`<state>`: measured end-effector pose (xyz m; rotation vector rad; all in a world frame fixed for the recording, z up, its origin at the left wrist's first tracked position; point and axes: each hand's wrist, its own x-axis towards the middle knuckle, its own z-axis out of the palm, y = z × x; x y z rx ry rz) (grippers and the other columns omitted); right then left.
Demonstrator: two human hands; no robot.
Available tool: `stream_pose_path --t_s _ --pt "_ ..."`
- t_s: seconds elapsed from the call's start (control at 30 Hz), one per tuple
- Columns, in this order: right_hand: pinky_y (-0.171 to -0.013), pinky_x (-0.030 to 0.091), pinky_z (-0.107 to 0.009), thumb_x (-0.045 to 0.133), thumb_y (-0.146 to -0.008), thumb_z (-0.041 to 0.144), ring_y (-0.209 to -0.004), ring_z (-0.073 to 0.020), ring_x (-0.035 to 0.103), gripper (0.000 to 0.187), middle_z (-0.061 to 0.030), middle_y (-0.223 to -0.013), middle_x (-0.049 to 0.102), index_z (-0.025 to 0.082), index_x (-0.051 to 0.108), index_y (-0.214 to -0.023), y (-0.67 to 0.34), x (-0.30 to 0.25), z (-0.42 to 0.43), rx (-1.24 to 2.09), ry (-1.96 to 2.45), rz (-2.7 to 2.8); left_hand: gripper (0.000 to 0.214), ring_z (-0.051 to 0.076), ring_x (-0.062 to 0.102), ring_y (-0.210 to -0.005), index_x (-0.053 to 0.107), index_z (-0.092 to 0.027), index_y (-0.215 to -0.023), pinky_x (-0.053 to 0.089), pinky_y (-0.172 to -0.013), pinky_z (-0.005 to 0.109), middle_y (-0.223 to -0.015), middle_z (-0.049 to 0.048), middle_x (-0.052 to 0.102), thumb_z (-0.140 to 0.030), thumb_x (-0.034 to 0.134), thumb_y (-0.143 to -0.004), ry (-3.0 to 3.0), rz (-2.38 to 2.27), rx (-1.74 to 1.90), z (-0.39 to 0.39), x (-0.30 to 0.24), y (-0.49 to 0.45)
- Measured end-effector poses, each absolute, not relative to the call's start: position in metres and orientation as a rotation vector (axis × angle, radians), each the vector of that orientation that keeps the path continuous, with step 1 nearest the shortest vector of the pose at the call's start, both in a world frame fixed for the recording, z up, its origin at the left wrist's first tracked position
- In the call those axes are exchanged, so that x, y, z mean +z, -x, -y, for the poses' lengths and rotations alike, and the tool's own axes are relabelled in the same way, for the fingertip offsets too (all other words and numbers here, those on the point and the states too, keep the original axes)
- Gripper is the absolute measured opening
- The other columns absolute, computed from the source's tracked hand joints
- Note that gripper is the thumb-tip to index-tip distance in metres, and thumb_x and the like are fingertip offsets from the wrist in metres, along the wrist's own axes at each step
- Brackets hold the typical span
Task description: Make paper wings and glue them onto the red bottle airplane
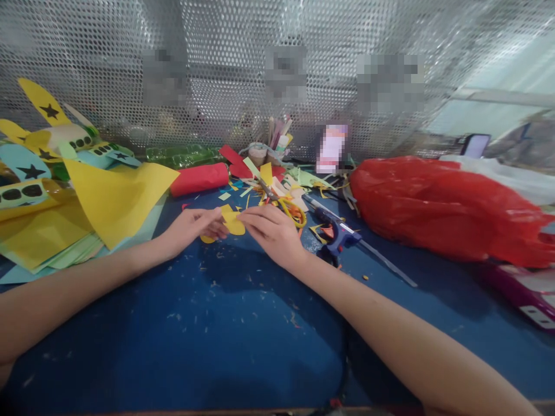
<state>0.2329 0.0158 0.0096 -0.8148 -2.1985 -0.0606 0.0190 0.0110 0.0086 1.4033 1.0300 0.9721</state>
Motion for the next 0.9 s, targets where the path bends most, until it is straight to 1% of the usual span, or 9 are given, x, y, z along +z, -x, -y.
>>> stream_pose_path --t_s 0.03,0.1,0.17,0.23,0.33,0.5,0.63,0.77,0.9 --pt "-0.085 0.053 -0.034 0.05 -0.093 0.023 -0.093 -0.0176 0.066 0.022 -0.0064 -0.1 0.073 0.023 0.072 -0.098 -0.232 0.008 -0.015 -0.082 0.738 2.235 0.033 0.016 0.065 -0.065 0.069 -0.013 -0.076 0.052 -0.071 0.032 -0.072 0.0077 0.07 -0.045 0.063 -0.081 -1.317 -0.983 0.969 -0.011 0.007 -0.021" --pt "-0.08 0.054 -0.033 0.054 -0.092 0.02 -0.087 -0.0175 0.067 0.018 -0.0053 -0.095 0.074 0.022 0.072 -0.096 -0.23 0.006 -0.016 -0.13 0.592 2.293 0.026 0.013 0.065 -0.066 0.068 -0.012 -0.079 0.052 -0.074 0.03 -0.076 0.0055 0.07 -0.036 0.075 -0.071 -1.204 -0.935 1.011 -0.013 0.003 -0.022" --pt "-0.076 0.054 -0.033 0.058 -0.09 0.019 -0.083 -0.0172 0.066 0.015 -0.0046 -0.092 0.074 0.022 0.071 -0.095 -0.228 0.003 -0.019 -0.152 0.49 2.311 0.027 0.011 0.064 -0.065 0.068 -0.012 -0.084 0.053 -0.075 0.029 -0.078 0.0036 0.07 -0.027 0.08 -0.064 -1.125 -0.93 1.069 -0.015 -0.001 -0.021" --pt "-0.076 0.054 -0.033 0.06 -0.088 0.018 -0.081 -0.0168 0.066 0.013 -0.0043 -0.092 0.074 0.022 0.07 -0.095 -0.227 0.001 -0.021 -0.142 0.452 2.31 0.028 0.01 0.063 -0.063 0.067 -0.013 -0.088 0.054 -0.073 0.029 -0.079 0.0025 0.07 -0.023 0.078 -0.065 -1.073 -0.933 1.11 -0.018 -0.004 -0.02" --pt "-0.077 0.054 -0.033 0.061 -0.087 0.016 -0.082 -0.0168 0.066 0.01 -0.0049 -0.091 0.072 0.021 0.068 -0.093 -0.226 0.0 -0.022 -0.143 0.467 2.275 0.027 0.01 0.064 -0.059 0.063 -0.014 -0.091 0.054 -0.071 0.028 -0.075 0.0008 0.07 -0.018 0.074 -0.067 -1.079 -0.934 1.117 -0.018 -0.006 -0.02" --pt "-0.081 0.053 -0.037 0.061 -0.086 0.017 -0.09 -0.0188 0.064 0.007 -0.0084 -0.096 0.067 0.021 0.066 -0.088 -0.225 -0.001 -0.02 -0.096 0.654 2.161 0.023 0.011 0.067 -0.062 0.055 -0.016 -0.086 0.053 -0.07 0.025 -0.07 -0.0006 0.069 -0.014 0.071 -0.068 -1.177 -0.892 1.105 -0.016 -0.007 -0.019" --pt "-0.085 0.053 -0.037 0.057 -0.087 0.016 -0.095 -0.019 0.064 0.01 -0.0071 -0.099 0.067 0.021 0.065 -0.089 -0.225 -0.002 -0.021 0.069 0.744 2.132 0.02 0.013 0.07 -0.066 0.051 -0.017 -0.083 0.053 -0.07 0.025 -0.068 0.0014 0.071 -0.015 0.067 -0.071 -1.221 -0.863 1.065 -0.017 -0.008 -0.02" --pt "-0.081 0.056 -0.035 0.055 -0.086 0.018 -0.087 -0.0173 0.067 0.011 -0.005 -0.102 0.07 0.022 0.063 -0.092 -0.227 -0.005 -0.021 0.332 0.863 2.079 0.02 0.014 0.071 -0.067 0.049 -0.018 -0.084 0.054 -0.07 0.025 -0.07 0.0025 0.072 -0.015 0.066 -0.074 -1.223 -0.864 1.055 -0.017 -0.008 -0.021" --pt "-0.081 0.056 -0.036 0.055 -0.085 0.021 -0.085 -0.0171 0.068 0.012 -0.0037 -0.102 0.071 0.022 0.064 -0.093 -0.226 -0.005 -0.018 0.509 0.904 1.993 0.024 0.014 0.071 -0.067 0.051 -0.017 -0.089 0.054 -0.067 0.023 -0.072 0.0026 0.073 -0.014 0.069 -0.072 -1.25 -0.893 1.027 -0.014 -0.006 -0.022"
